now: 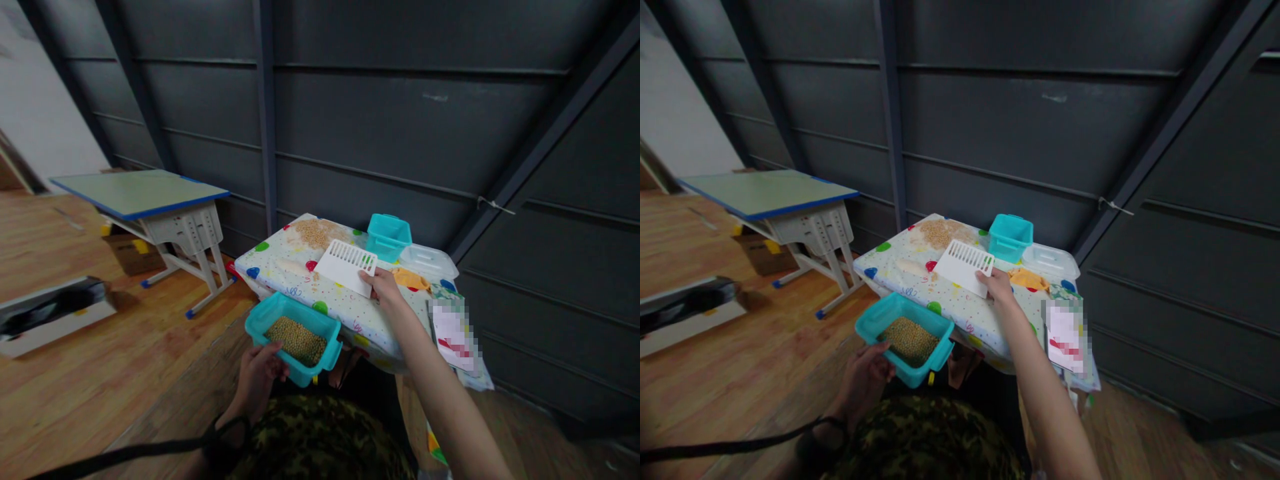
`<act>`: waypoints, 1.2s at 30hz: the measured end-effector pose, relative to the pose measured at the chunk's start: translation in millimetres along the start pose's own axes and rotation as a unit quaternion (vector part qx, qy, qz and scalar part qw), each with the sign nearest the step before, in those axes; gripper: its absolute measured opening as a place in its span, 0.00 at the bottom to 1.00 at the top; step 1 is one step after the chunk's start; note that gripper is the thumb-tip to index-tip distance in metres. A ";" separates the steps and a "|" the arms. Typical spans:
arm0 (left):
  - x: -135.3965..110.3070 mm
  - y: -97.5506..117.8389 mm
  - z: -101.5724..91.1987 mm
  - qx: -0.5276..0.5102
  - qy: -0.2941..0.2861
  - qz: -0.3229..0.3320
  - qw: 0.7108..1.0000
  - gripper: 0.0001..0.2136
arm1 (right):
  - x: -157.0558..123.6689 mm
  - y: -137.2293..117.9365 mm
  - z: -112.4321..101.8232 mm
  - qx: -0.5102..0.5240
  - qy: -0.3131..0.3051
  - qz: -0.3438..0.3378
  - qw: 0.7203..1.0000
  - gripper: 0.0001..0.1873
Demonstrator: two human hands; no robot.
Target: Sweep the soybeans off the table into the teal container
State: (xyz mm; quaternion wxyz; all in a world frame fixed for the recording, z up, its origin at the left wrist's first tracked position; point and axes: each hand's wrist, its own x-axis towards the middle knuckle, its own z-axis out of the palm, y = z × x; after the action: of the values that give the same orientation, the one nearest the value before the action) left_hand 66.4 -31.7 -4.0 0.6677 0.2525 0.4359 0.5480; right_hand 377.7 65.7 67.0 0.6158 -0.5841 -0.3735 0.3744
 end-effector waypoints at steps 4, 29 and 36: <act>-0.6 1.4 1.1 0.003 -0.001 -0.002 1.000 0.18 | -6.5 -1.7 -8.4 -0.019 -0.004 0.021 1.000 0.18; -10.7 6.4 7.1 0.026 -0.012 -0.015 0.999 0.18 | -111.8 3.7 -17.6 -0.023 -0.015 -0.007 1.000 0.31; -8.9 6.0 5.5 0.018 -0.007 -0.016 1.000 0.17 | -121.8 7.7 -19.4 0.004 -0.016 0.012 1.000 0.32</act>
State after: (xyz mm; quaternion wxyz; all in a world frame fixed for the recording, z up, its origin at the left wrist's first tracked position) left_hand 67.8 -37.8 6.3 0.6747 0.2614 0.4452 0.5275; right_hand 341.2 -51.8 55.8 0.6077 -0.5800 -0.3742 0.3928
